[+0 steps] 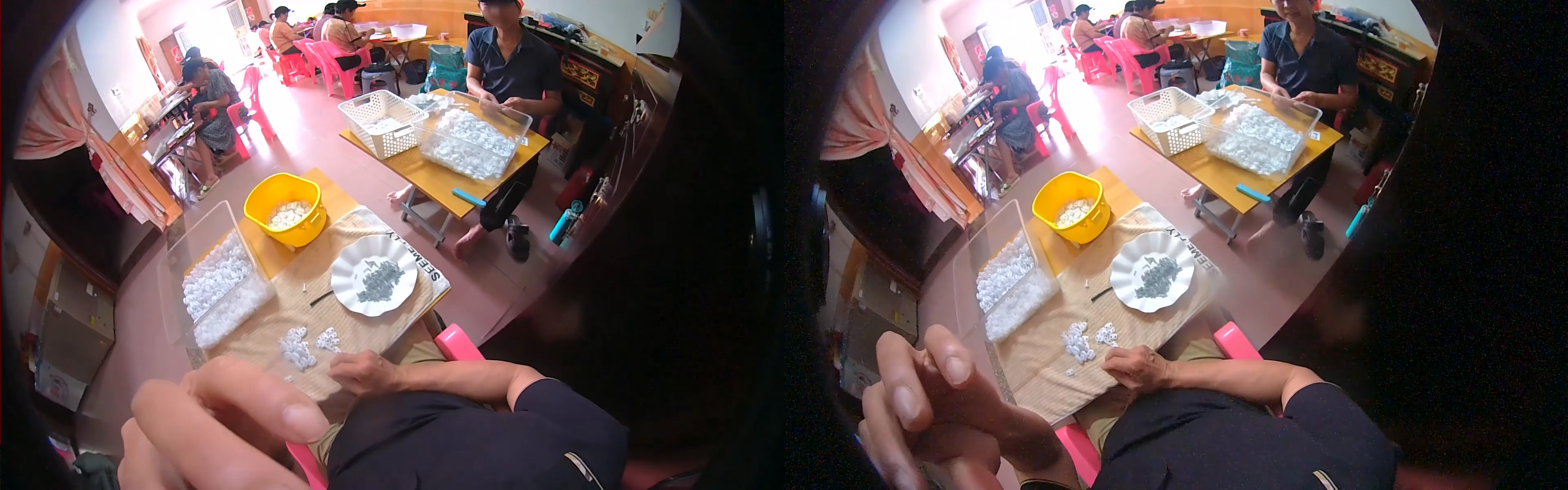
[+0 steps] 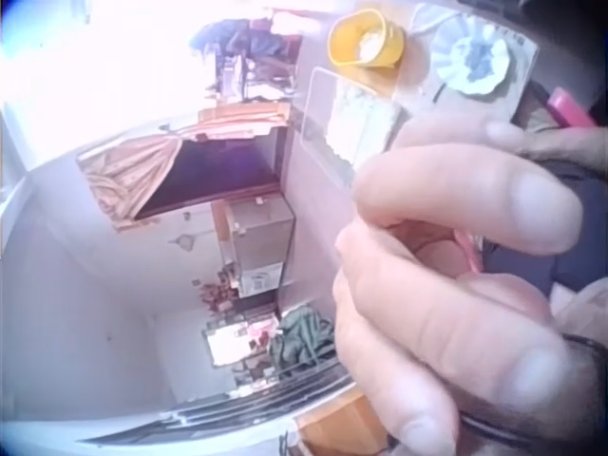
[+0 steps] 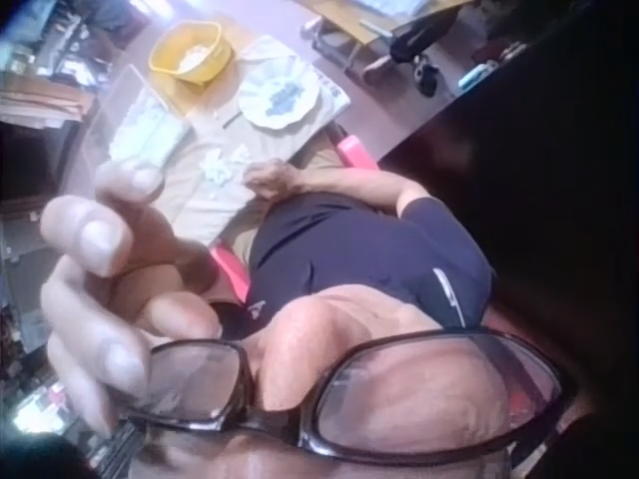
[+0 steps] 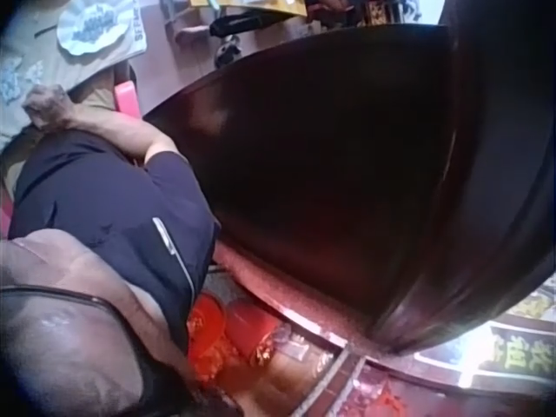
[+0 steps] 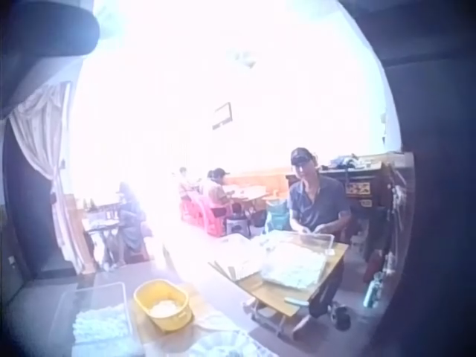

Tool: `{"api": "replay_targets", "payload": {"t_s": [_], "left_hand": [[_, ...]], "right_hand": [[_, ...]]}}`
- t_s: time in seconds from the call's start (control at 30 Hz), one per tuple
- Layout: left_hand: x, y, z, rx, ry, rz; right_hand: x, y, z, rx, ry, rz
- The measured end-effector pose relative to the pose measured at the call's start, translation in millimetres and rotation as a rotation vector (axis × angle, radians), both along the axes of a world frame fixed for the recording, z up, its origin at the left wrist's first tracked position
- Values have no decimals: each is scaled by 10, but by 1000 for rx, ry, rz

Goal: Assembling small white plastic components by inserting small grey pins using a tool.

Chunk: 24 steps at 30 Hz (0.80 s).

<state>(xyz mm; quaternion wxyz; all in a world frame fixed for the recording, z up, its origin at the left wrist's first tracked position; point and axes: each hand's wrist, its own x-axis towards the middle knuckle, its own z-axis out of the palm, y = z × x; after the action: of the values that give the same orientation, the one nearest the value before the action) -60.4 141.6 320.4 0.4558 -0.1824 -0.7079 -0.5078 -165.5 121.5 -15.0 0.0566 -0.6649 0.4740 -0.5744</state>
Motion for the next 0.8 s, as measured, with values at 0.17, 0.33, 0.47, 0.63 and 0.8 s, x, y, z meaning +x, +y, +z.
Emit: {"api": "replay_targets", "payload": {"t_s": [0.17, 0.33, 0.47, 0.63, 0.8], "left_hand": [[105, -68, 77, -57, -63, 6], [181, -160, 49, -137, -37, -35], [183, -145, 30, -102, -50, -40], [171, -107, 15, -66, -58, -43], [155, -70, 12, -35, -58, -48]], "right_hand": [[10, 2, -18, -15, 4, -11], [20, -1, -37, -12, 11, -17], [14, 2, -30, -14, 15, -8], [15, 9, -2, -10, 27, -9], [19, 18, -10, 9, 45, -12]]}}
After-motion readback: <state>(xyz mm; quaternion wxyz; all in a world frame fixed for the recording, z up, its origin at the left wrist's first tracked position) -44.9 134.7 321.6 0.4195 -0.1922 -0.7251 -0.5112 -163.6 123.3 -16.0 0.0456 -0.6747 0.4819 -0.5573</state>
